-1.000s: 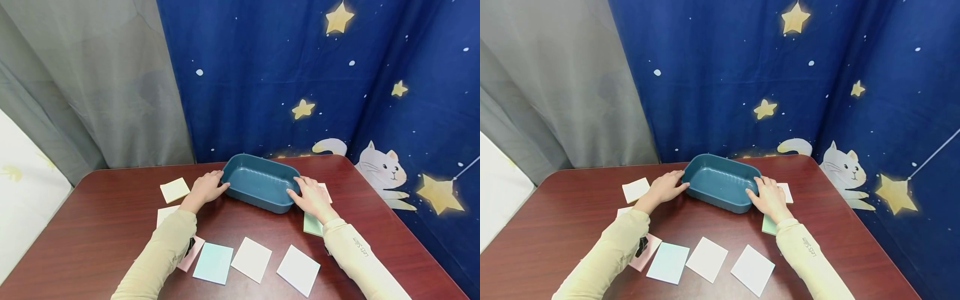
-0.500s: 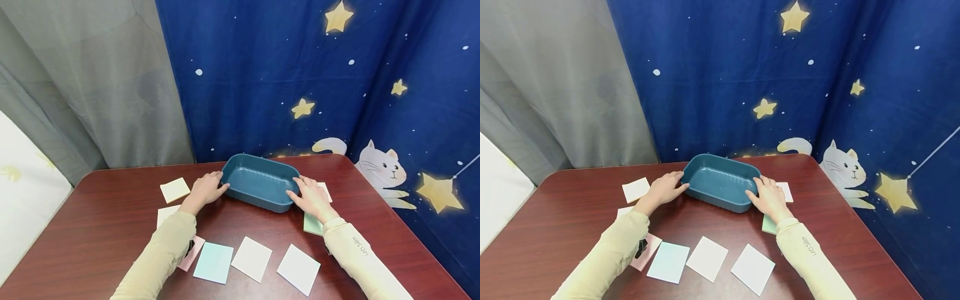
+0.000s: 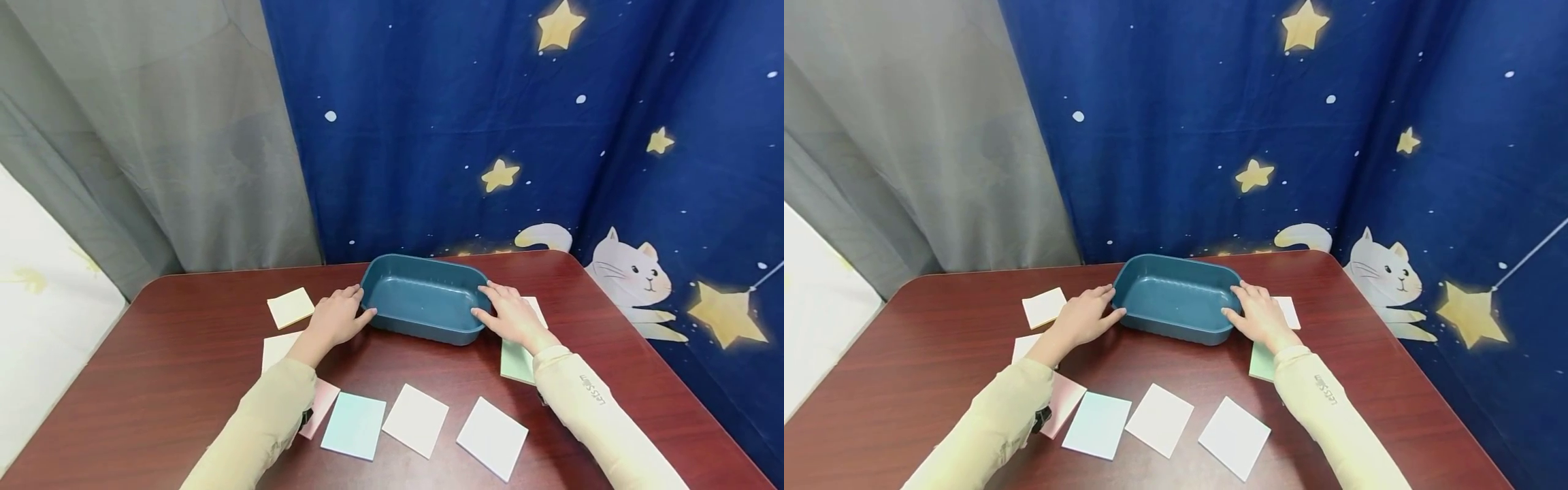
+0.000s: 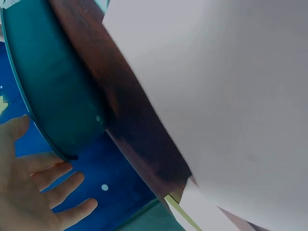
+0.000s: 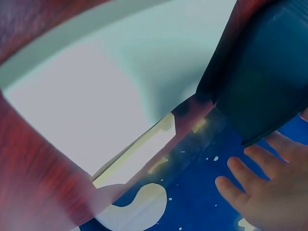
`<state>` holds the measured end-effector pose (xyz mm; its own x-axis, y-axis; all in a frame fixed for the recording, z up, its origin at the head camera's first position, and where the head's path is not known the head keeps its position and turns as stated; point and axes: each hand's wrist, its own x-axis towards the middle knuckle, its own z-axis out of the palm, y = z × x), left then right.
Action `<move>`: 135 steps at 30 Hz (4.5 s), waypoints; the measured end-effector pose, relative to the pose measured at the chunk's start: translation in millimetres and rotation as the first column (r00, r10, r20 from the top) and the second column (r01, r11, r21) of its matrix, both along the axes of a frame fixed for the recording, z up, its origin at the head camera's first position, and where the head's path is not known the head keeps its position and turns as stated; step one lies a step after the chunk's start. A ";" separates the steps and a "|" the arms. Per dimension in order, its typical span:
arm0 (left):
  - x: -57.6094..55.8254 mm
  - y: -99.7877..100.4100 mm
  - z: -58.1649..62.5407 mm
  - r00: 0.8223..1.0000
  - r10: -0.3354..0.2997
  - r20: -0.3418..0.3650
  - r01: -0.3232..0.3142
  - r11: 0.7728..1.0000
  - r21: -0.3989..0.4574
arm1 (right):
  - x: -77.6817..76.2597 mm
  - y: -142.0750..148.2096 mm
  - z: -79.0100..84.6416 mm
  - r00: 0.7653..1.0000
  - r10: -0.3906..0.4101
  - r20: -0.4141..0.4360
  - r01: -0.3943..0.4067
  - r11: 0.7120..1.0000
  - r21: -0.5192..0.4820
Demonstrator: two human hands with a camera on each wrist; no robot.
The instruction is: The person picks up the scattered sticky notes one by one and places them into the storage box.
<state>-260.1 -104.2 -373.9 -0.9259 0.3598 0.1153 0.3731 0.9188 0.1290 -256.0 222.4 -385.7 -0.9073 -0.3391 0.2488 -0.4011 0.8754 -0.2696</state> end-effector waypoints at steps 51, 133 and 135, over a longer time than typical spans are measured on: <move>82.3 -18.7 4.7 0.991 -0.066 -0.117 0.063 0.998 -0.032 | -0.1 2.9 1.3 0.973 0.218 0.074 -0.216 0.976 -0.034; 50.1 -15.2 2.6 0.996 -0.026 -0.087 0.032 0.997 0.071 | -28.8 67.3 -19.6 0.859 -0.342 0.381 0.313 0.940 0.137; 50.0 -15.3 2.2 0.996 -0.025 -0.085 0.031 0.997 0.072 | -30.0 66.2 -19.3 0.857 -0.336 0.390 0.314 0.942 0.121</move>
<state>-210.1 -119.5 -371.7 -0.9014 0.3736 0.2187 0.4112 0.8969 0.1627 -286.0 288.6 -405.0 -0.9857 -0.0098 -0.1680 0.0411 0.9539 -0.2971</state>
